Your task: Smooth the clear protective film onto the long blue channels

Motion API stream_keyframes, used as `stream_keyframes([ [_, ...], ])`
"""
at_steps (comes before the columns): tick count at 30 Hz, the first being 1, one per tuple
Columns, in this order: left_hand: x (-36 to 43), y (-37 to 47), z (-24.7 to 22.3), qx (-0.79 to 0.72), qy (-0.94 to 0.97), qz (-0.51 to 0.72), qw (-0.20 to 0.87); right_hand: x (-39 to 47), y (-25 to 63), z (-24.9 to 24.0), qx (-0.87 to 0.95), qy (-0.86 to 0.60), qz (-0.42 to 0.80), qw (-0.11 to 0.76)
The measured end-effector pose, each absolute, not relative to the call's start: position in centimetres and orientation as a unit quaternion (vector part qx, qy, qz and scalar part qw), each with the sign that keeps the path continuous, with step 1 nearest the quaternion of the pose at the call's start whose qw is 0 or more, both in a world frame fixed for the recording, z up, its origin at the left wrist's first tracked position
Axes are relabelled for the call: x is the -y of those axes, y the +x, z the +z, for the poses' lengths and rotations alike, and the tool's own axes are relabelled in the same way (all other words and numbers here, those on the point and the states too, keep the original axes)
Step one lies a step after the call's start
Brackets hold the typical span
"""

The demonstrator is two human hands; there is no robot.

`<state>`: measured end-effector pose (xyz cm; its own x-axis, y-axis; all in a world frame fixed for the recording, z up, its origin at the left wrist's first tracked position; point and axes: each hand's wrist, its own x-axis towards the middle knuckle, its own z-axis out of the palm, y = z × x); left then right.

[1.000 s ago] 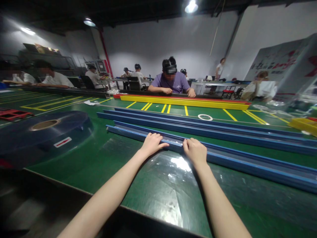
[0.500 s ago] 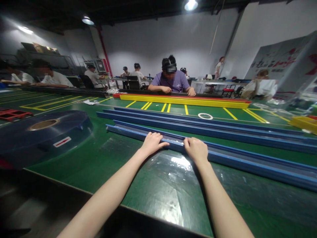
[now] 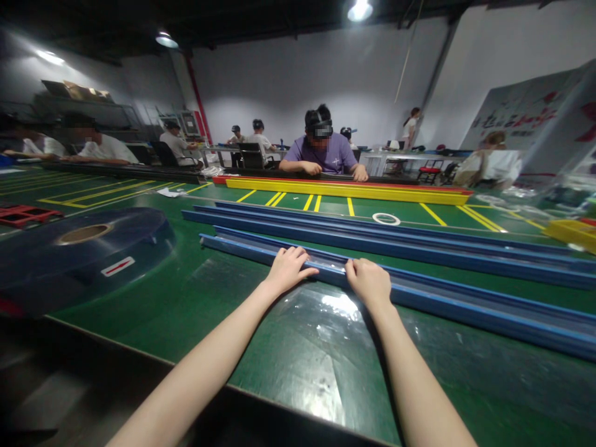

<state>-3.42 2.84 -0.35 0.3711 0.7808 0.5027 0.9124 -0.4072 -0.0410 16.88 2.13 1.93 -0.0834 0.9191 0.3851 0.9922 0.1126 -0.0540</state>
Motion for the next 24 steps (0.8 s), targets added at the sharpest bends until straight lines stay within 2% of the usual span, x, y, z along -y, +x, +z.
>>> stream_keyframes([
  [13, -2.8, -3.4, -0.3, 0.522, -0.815, -0.209, 0.140, -2.0, 16.9, 2.0, 0.733, -0.648, -0.110, 0.173],
  [19, -2.8, -3.3, -0.3, 0.526, -0.814, -0.206, 0.134, -2.2, 16.5, 1.9, 0.750, -0.613, -0.178, 0.174],
  [24, -2.8, -3.3, -0.3, 0.526, -0.813, -0.203, 0.145, -2.7, 15.0, 1.6, 0.763, -0.566, -0.221, 0.221],
])
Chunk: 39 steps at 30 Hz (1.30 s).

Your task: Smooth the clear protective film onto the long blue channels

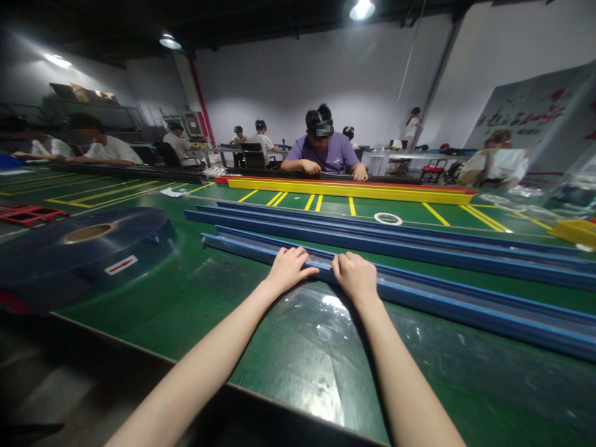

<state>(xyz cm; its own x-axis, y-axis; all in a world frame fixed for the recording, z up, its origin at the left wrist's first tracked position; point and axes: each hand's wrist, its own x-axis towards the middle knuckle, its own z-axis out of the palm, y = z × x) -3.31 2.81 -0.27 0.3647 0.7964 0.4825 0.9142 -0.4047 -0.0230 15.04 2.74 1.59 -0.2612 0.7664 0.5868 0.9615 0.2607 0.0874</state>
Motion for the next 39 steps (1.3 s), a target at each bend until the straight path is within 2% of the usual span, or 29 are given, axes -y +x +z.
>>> stream_keyframes([
  [9, -2.5, -3.4, 0.2, 0.533, -0.815, -0.187, 0.127, -3.3, 14.9, 1.1, 0.751, -0.570, -0.218, 0.250],
  [22, -2.6, -4.6, 1.1, 0.512, -0.838, -0.156, 0.107, -2.9, 18.4, 1.3, 0.679, -0.674, -0.216, 0.194],
  [33, -2.7, -4.3, 0.5, 0.518, -0.830, -0.159, 0.131, -2.4, 18.8, 0.8, 0.703, -0.622, -0.230, 0.256],
  [39, -2.8, -4.3, 0.3, 0.515, -0.830, -0.164, 0.141, -2.4, 18.8, 0.9, 0.710, -0.623, -0.223, 0.240],
])
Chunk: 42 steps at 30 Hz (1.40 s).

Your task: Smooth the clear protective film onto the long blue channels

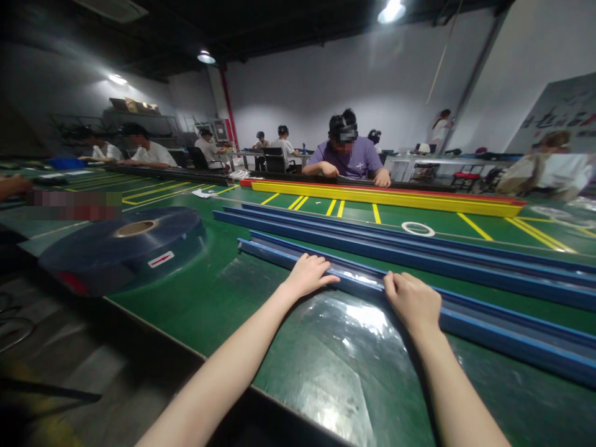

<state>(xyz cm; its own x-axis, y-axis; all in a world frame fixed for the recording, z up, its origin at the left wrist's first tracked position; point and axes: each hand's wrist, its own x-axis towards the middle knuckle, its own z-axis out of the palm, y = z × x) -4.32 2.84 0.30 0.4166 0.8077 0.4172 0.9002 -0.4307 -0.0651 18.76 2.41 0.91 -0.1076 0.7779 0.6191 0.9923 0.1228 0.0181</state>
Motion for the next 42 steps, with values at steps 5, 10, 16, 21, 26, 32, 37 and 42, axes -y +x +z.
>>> stream_keyframes([
  [5, -2.8, -4.4, 0.3, 0.515, -0.829, -0.163, 0.145, -2.2, 18.8, 1.0, 0.712, -0.626, -0.217, 0.233],
  [10, -2.8, -4.4, 0.2, 0.514, -0.830, -0.165, 0.142, -2.0, 18.4, 1.1, 0.711, -0.605, -0.246, 0.259],
  [16, -2.8, -4.3, 0.2, 0.517, -0.826, -0.177, 0.141, -1.6, 16.9, 1.6, 0.737, -0.576, -0.229, 0.269],
  [21, -2.9, -4.4, 0.1, 0.510, -0.828, -0.185, 0.142, -2.0, 16.1, 2.0, 0.752, -0.573, -0.200, 0.255],
  [26, -3.0, -4.7, 0.0, 0.497, -0.835, -0.185, 0.147, -2.8, 15.4, 2.5, 0.775, -0.574, -0.169, 0.205],
  [32, -2.9, -6.6, 0.5, 0.440, -0.863, -0.209, 0.135, -3.5, 14.8, 3.3, 0.802, -0.564, -0.148, 0.130],
  [37, -3.3, -9.5, 1.2, 0.446, -0.859, -0.195, 0.157, -4.0, 14.4, 3.5, 0.801, -0.578, -0.123, 0.094],
  [42, -3.7, -12.6, 1.6, 0.460, -0.855, -0.186, 0.153, -4.2, 13.4, 3.3, 0.822, -0.552, -0.102, 0.089],
])
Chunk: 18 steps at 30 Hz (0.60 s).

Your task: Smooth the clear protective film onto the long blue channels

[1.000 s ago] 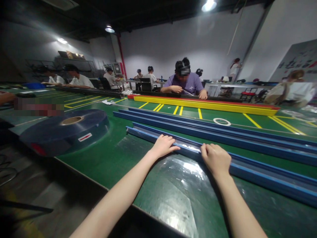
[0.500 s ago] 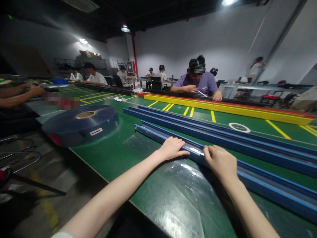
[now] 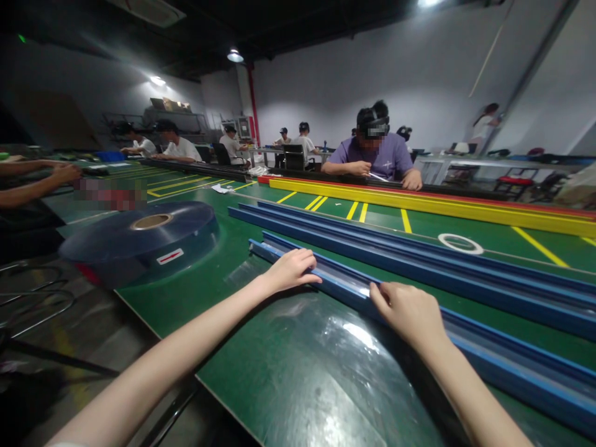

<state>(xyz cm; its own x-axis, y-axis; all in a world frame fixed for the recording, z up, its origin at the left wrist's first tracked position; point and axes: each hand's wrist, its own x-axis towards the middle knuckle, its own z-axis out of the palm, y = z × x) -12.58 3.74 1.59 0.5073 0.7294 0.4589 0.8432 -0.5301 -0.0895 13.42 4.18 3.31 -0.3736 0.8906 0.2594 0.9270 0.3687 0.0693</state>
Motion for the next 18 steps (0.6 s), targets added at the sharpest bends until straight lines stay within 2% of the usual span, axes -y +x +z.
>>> stream_keyframes([
  [8, -3.5, -15.0, 1.2, 0.484, -0.845, -0.182, 0.137, -4.5, 11.7, 3.4, 0.884, -0.442, -0.086, 0.125],
  [14, -3.6, -15.1, 0.7, 0.480, -0.844, -0.194, 0.142, -4.8, 10.7, 2.9, 0.927, -0.364, -0.050, 0.077],
  [18, -3.5, -15.3, 0.8, 0.476, -0.846, -0.192, 0.148, -5.0, 10.4, 2.8, 0.924, -0.378, -0.030, 0.045],
])
